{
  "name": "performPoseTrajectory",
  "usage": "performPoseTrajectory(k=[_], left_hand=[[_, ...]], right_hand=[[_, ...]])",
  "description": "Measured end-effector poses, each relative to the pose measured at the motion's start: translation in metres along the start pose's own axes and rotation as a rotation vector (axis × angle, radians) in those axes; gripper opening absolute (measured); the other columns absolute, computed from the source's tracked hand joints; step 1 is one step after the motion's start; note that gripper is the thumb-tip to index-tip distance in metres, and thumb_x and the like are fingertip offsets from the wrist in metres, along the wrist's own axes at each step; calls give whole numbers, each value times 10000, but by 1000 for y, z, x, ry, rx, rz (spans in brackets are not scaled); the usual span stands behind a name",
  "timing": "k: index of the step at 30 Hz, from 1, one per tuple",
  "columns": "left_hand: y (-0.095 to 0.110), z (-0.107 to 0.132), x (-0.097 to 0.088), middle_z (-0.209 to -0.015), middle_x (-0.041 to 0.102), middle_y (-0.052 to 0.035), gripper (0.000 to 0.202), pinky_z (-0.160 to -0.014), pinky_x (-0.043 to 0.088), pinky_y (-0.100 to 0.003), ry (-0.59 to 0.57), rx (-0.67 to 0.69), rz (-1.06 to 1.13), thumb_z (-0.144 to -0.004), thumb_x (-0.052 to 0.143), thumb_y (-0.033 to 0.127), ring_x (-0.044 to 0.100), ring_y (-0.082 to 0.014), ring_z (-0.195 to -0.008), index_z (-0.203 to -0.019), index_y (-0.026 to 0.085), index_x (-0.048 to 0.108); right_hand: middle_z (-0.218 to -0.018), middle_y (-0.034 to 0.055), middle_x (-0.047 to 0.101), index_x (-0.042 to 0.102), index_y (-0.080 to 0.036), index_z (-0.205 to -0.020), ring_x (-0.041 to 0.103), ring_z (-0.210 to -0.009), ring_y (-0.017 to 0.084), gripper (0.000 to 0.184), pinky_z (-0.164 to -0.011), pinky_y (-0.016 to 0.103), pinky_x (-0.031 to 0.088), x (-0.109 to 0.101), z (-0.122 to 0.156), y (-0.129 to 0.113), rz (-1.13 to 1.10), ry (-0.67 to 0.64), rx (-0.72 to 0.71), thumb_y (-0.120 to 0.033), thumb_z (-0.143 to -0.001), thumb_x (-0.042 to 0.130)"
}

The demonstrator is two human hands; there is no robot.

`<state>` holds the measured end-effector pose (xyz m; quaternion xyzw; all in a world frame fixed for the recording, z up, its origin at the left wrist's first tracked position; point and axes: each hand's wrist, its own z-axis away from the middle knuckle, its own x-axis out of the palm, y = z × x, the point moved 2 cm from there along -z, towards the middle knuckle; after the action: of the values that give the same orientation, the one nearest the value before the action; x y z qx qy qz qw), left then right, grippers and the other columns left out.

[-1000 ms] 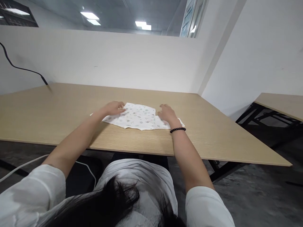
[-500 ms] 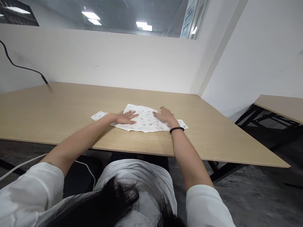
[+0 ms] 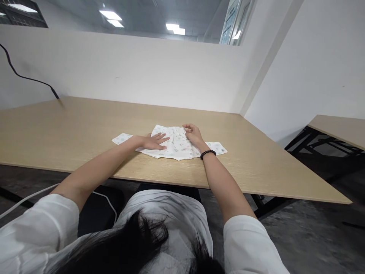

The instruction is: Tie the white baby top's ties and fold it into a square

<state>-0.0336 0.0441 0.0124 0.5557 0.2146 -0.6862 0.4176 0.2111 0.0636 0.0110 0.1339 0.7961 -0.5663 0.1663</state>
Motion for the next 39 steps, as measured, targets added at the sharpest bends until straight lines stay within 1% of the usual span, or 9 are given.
performPoseTrajectory(k=[3,7,12,15,21,26,31,36,39], left_hand=[[0,0,0,-1673,-43,0,926,-1199,-41,-620,11,8,5,-843,249,854,-91,-304,-1539,-1606,366,54],[-1,0,1,-1672,-54,-3,933,-1202,-38,-615,16,9,11,-836,253,863,-82,-312,-1538,-1605,373,55],[-2,2,1,-1674,-34,3,925,-1205,-23,-615,32,11,18,-838,254,861,-59,-330,-1538,-1605,377,72],[-2,1,2,-1675,-25,5,920,-1205,-19,-615,40,10,6,-841,246,857,-50,-328,-1540,-1606,374,76],[1,1,3,-1678,19,23,879,-1213,-22,-598,65,-12,-23,-858,223,832,-18,-320,-1545,-1604,380,108],[4,2,3,-1677,44,-15,895,-1215,-57,-570,137,1,-51,-873,187,818,1,-318,-1546,-1614,323,105],[-2,-4,5,-1675,-29,-24,914,-1226,24,-551,175,-57,16,-877,108,813,-14,-305,-1546,-1615,289,-21],[-35,-5,-9,-1681,-11,-71,944,-1214,173,-491,231,-92,139,-871,160,815,30,-309,-1546,-1617,255,14],[-79,8,-24,-1629,290,-142,924,-1147,334,-427,283,-169,158,-842,311,791,315,-329,-1478,-1559,209,320]], right_hand=[[-1064,93,680,638,-154,-1112,622,-849,193,402,-762,320,519,2,0,4,112,13,33,-190,-718,568],[-1103,97,675,616,-172,-1143,627,-857,213,453,-781,348,528,10,1,6,265,34,-4,-128,-698,544],[-1266,131,646,632,-174,-1119,562,-1216,253,490,-1066,423,425,22,3,0,458,-17,-354,-21,-711,408],[-1464,163,512,622,-144,-1203,401,-1408,266,483,-1175,448,317,24,3,1,583,-52,-419,-48,-770,430],[-1572,291,308,559,2,-1297,139,-1512,405,470,-1207,551,180,10,4,13,790,60,-77,-240,-894,538],[-1607,173,324,475,-165,-1454,186,-1518,328,522,-1206,559,111,9,8,7,786,-134,-163,-431,-1008,418],[-1618,90,335,440,-296,-1496,225,-1511,332,562,-1189,623,77,6,10,12,760,-333,74,-557,-1002,377],[-1572,140,409,466,-220,-1475,377,-1443,307,593,-1167,494,281,-39,8,15,678,-144,137,-542,-978,427],[-1352,207,613,635,-167,-1273,558,-1261,347,587,-1017,481,443,-83,14,19,729,31,272,-588,-865,596]])
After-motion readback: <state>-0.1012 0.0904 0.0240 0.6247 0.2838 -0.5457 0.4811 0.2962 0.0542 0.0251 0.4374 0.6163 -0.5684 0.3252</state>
